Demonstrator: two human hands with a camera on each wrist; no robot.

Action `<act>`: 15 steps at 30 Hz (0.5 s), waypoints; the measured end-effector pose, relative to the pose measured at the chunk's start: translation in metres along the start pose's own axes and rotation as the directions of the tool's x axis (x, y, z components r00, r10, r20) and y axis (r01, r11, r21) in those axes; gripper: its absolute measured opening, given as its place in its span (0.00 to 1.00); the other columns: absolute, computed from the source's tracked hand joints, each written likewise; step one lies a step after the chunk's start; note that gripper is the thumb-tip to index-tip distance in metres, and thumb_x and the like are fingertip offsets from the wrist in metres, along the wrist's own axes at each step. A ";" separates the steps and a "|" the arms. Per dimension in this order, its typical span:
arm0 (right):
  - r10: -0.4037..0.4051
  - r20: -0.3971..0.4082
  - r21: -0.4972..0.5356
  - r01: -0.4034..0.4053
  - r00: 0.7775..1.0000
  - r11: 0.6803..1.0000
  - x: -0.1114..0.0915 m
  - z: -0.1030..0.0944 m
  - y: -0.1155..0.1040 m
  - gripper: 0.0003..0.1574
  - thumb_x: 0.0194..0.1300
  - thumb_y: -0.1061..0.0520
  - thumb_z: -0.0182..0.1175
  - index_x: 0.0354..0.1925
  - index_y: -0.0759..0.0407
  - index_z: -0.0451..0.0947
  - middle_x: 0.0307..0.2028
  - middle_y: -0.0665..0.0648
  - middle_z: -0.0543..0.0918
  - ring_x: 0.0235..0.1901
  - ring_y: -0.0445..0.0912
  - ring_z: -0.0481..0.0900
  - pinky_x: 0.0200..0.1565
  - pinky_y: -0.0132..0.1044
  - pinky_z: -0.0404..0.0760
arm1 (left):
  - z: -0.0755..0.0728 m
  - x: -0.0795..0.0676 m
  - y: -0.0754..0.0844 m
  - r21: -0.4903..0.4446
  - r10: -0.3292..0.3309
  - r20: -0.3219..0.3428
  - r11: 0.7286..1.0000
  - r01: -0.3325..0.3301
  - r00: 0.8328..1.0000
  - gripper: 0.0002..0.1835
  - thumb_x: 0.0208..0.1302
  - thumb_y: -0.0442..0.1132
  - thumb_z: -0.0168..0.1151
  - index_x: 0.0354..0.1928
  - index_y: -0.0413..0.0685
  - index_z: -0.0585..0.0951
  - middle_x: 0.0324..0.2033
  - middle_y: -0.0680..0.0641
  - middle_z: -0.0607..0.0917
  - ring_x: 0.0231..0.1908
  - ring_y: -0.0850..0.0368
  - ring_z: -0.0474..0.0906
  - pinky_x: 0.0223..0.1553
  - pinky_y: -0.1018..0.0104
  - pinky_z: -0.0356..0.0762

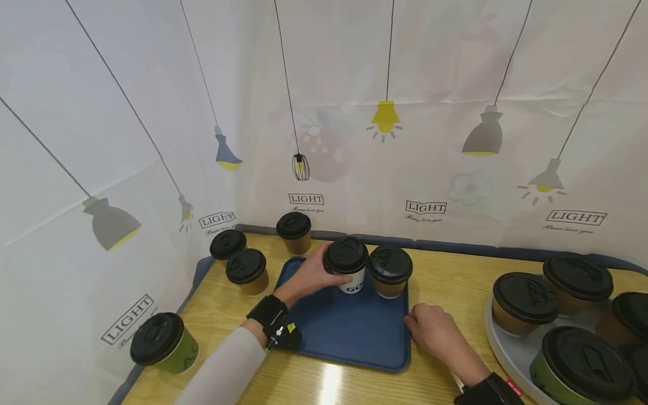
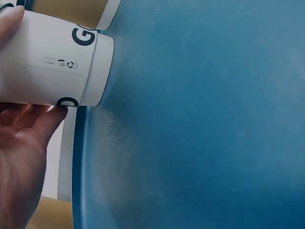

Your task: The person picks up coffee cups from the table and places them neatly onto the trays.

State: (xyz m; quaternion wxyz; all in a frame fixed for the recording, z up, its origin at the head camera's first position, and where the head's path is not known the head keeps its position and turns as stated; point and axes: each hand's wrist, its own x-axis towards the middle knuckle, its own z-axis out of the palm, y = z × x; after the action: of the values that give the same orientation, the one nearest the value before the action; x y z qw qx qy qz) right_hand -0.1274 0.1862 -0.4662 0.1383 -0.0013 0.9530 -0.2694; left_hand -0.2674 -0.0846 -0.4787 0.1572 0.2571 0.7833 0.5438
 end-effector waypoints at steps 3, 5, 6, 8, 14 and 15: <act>0.000 0.000 -0.008 0.000 1.000 1.000 0.000 -0.001 0.000 0.19 0.76 0.61 0.58 0.24 0.55 0.78 0.17 0.51 0.76 0.18 0.45 0.71 0.25 0.38 0.68 | 0.000 0.000 0.001 0.000 -0.002 0.005 1.000 0.002 1.000 0.44 0.60 0.42 0.78 0.75 0.52 0.63 0.62 0.48 0.77 0.56 0.55 0.80 0.54 0.58 0.80; 0.000 0.003 -0.006 0.000 1.000 1.000 0.000 -0.001 0.000 0.19 0.76 0.61 0.58 0.24 0.55 0.78 0.17 0.51 0.76 0.18 0.45 0.71 0.25 0.38 0.68 | 0.000 0.000 0.000 0.006 -0.004 0.009 1.000 0.004 1.000 0.45 0.60 0.41 0.78 0.76 0.52 0.63 0.62 0.48 0.77 0.57 0.55 0.80 0.54 0.58 0.80; 0.000 0.003 -0.004 0.000 1.000 1.000 0.000 0.000 0.000 0.19 0.76 0.61 0.58 0.24 0.55 0.78 0.17 0.51 0.76 0.18 0.45 0.71 0.25 0.38 0.68 | -0.001 -0.001 0.000 0.020 -0.009 0.007 1.000 0.009 1.000 0.46 0.60 0.42 0.78 0.76 0.53 0.62 0.63 0.48 0.77 0.57 0.55 0.79 0.55 0.59 0.80; 0.001 0.006 0.000 -0.001 1.000 1.000 0.001 0.000 0.000 0.20 0.76 0.61 0.58 0.23 0.55 0.79 0.17 0.50 0.76 0.18 0.45 0.71 0.24 0.38 0.68 | -0.002 -0.003 0.000 0.028 -0.008 0.016 1.000 0.007 1.000 0.47 0.60 0.43 0.78 0.77 0.54 0.61 0.64 0.49 0.76 0.59 0.55 0.78 0.56 0.58 0.79; 0.004 0.019 0.008 -0.004 1.000 1.000 0.001 0.000 0.001 0.22 0.76 0.61 0.57 0.22 0.54 0.78 0.16 0.51 0.76 0.17 0.45 0.70 0.24 0.37 0.67 | -0.009 -0.020 0.000 0.024 0.014 0.034 1.000 -0.014 0.999 0.53 0.63 0.59 0.73 0.82 0.55 0.54 0.76 0.49 0.65 0.71 0.49 0.69 0.68 0.53 0.72; 0.004 0.022 0.010 -0.004 1.000 1.000 0.001 0.000 0.001 0.22 0.76 0.61 0.57 0.22 0.54 0.78 0.16 0.51 0.76 0.17 0.45 0.70 0.24 0.37 0.67 | -0.010 -0.024 0.000 0.029 0.017 0.020 0.999 -0.018 1.000 0.53 0.65 0.62 0.70 0.83 0.53 0.53 0.77 0.48 0.63 0.73 0.48 0.67 0.69 0.52 0.70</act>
State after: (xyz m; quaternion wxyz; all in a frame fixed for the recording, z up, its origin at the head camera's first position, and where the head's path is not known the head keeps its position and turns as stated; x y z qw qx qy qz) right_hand -0.1278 0.1868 -0.4672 0.1494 -0.0018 0.9501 -0.2739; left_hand -0.2525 -0.1061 -0.4762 0.1562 0.2716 0.7873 0.5310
